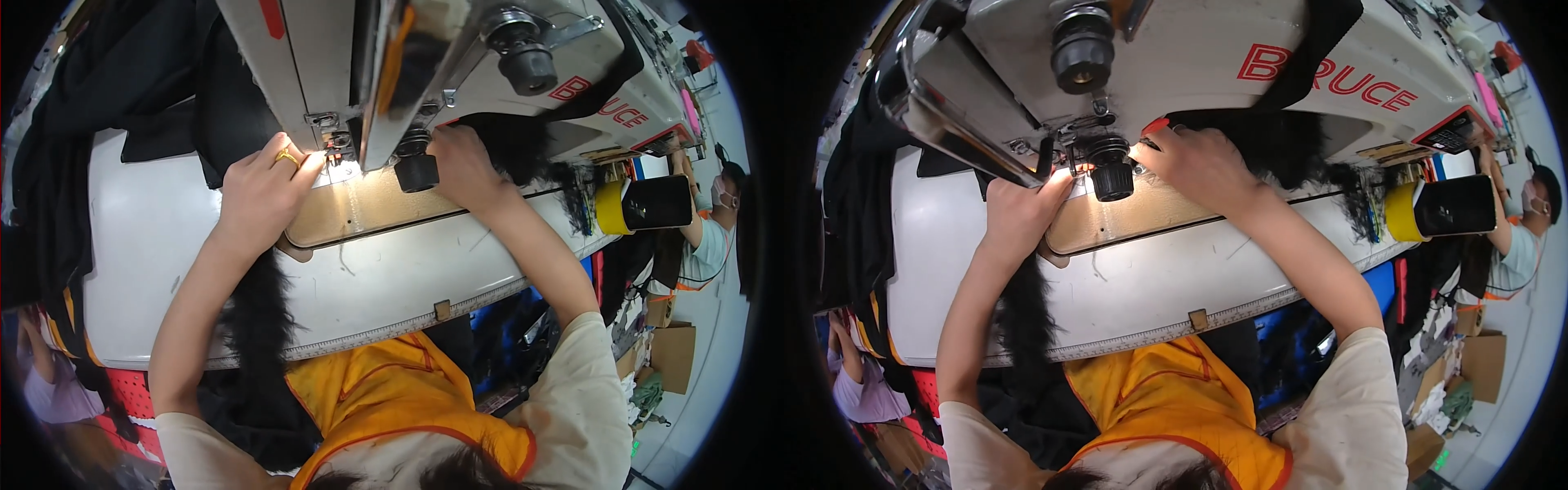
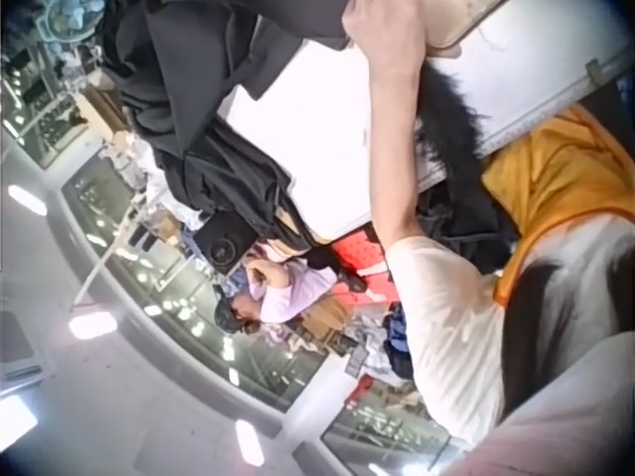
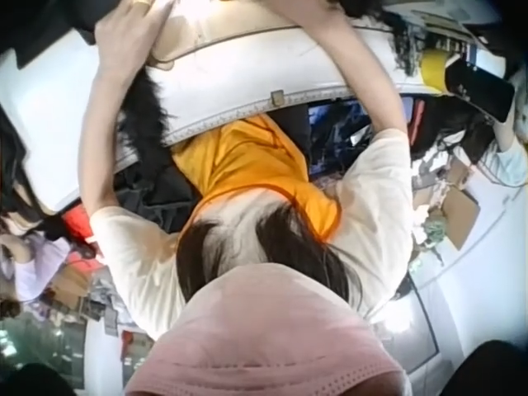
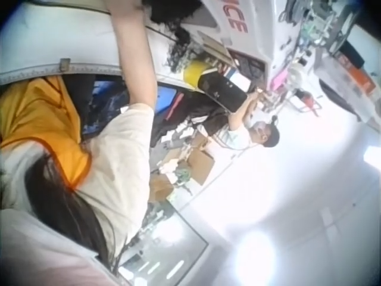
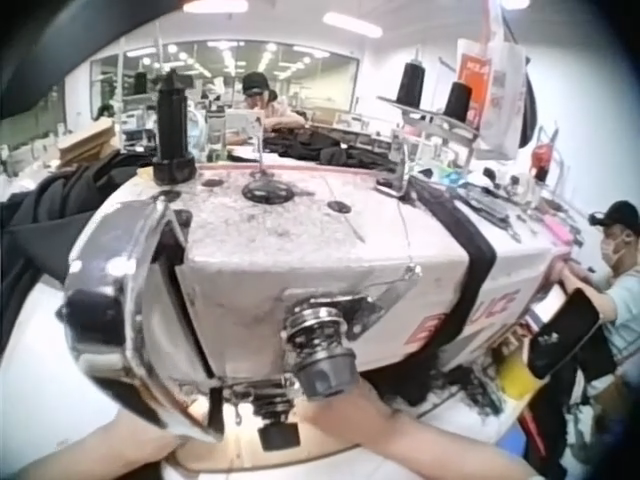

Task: Sewing black furry trim onto a black fabric garment using an industrial sewing machine.

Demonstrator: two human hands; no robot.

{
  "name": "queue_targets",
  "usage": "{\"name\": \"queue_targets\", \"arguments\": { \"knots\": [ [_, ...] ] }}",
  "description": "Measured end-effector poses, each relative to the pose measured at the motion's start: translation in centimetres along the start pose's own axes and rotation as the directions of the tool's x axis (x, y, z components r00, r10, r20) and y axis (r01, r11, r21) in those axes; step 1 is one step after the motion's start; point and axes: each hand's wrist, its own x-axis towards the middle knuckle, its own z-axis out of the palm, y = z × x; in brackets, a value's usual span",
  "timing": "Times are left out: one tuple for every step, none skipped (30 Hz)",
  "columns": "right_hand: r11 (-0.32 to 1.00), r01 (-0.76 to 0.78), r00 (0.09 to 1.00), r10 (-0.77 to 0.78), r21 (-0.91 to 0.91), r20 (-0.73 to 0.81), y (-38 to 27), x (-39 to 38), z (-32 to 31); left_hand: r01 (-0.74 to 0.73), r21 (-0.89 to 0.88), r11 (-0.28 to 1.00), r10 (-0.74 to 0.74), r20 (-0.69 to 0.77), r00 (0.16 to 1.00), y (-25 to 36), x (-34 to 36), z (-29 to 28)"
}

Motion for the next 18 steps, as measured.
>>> {"name": "queue_targets", "arguments": {
  "knots": [
    [1.000,0.000,1.000,0.000,-0.001,-0.002,-0.1,0.1,0.1,-0.002,0.002,1.000,0.002,-0.002,1.000,0.1,0.1,0.0],
    [1.000,-0.029,1.000,0.029,-0.002,0.007,-0.2,0.1,0.2,0.004,0.027,1.000,-0.004,-0.008,1.000,0.3,0.1,0.0],
    [0.998,-0.059,0.998,0.059,-0.003,0.016,-0.3,0.1,0.3,0.010,0.052,0.999,-0.010,-0.015,1.000,0.3,0.1,-0.1],
    [0.998,-0.057,0.998,0.057,-0.004,0.012,-0.2,0.1,0.4,0.004,0.057,0.998,-0.004,-0.001,1.000,0.3,0.1,-0.2],
    [0.991,0.048,0.996,-0.056,-0.124,-0.064,0.2,0.1,0.4,0.004,0.060,0.998,-0.004,-0.004,1.000,0.4,0.1,-0.2],
    [0.958,0.141,0.976,-0.176,-0.250,-0.126,0.5,0.1,0.5,0.010,0.064,0.998,-0.010,-0.007,1.000,0.4,0.1,-0.2],
    [0.957,0.143,0.975,-0.179,-0.252,-0.130,0.6,0.0,0.9,0.016,0.069,0.998,-0.015,-0.011,1.000,0.5,0.1,-0.3],
    [0.967,0.128,0.983,-0.153,-0.222,-0.099,0.8,-0.1,1.3,0.056,0.062,0.997,-0.058,0.027,0.998,0.8,0.0,-0.3],
    [0.975,0.113,0.989,-0.128,-0.192,-0.069,0.9,-0.3,1.5,0.054,0.065,0.996,-0.056,0.025,0.998,0.8,-0.1,-0.7],
    [0.975,0.113,0.989,-0.129,-0.193,-0.073,0.9,-0.4,1.4,0.102,0.001,0.995,-0.102,0.055,0.993,0.8,-0.3,-1.1],
    [0.973,0.109,0.989,-0.127,-0.203,-0.075,0.8,-0.4,1.4,0.153,-0.055,0.987,-0.148,0.090,0.985,0.4,-0.5,-1.5],
    [0.972,0.105,0.989,-0.124,-0.211,-0.078,0.8,-0.4,1.5,0.153,-0.046,0.987,-0.149,0.091,0.985,-0.1,-0.9,-1.6],
    [0.972,0.109,0.988,-0.129,-0.207,-0.084,0.9,-0.3,1.6,0.184,-0.115,0.976,-0.179,0.053,0.982,-0.7,-1.6,-1.4],
    [0.973,0.122,0.985,-0.143,-0.196,-0.096,1.1,-0.4,1.5,0.206,-0.192,0.959,-0.207,0.018,0.978,-1.0,-1.7,-1.5],
    [0.973,0.135,0.982,-0.156,-0.185,-0.107,1.2,-0.4,1.5,0.204,-0.192,0.960,-0.203,0.022,0.979,-1.1,-1.6,-1.5],
    [0.974,0.131,0.983,-0.152,-0.183,-0.108,1.4,-0.2,1.7,0.181,-0.189,0.965,-0.181,0.017,0.983,-1.3,-1.1,-1.5],
    [0.973,0.122,0.989,-0.136,-0.197,-0.057,1.6,-0.1,1.7,0.167,-0.184,0.968,-0.167,0.016,0.986,-1.2,-0.9,-1.6],
    [0.971,0.115,0.993,-0.119,-0.211,-0.005,1.6,-0.1,1.7,0.199,-0.166,0.966,-0.198,0.023,0.980,-1.4,-1.0,-1.4]
  ]
}}
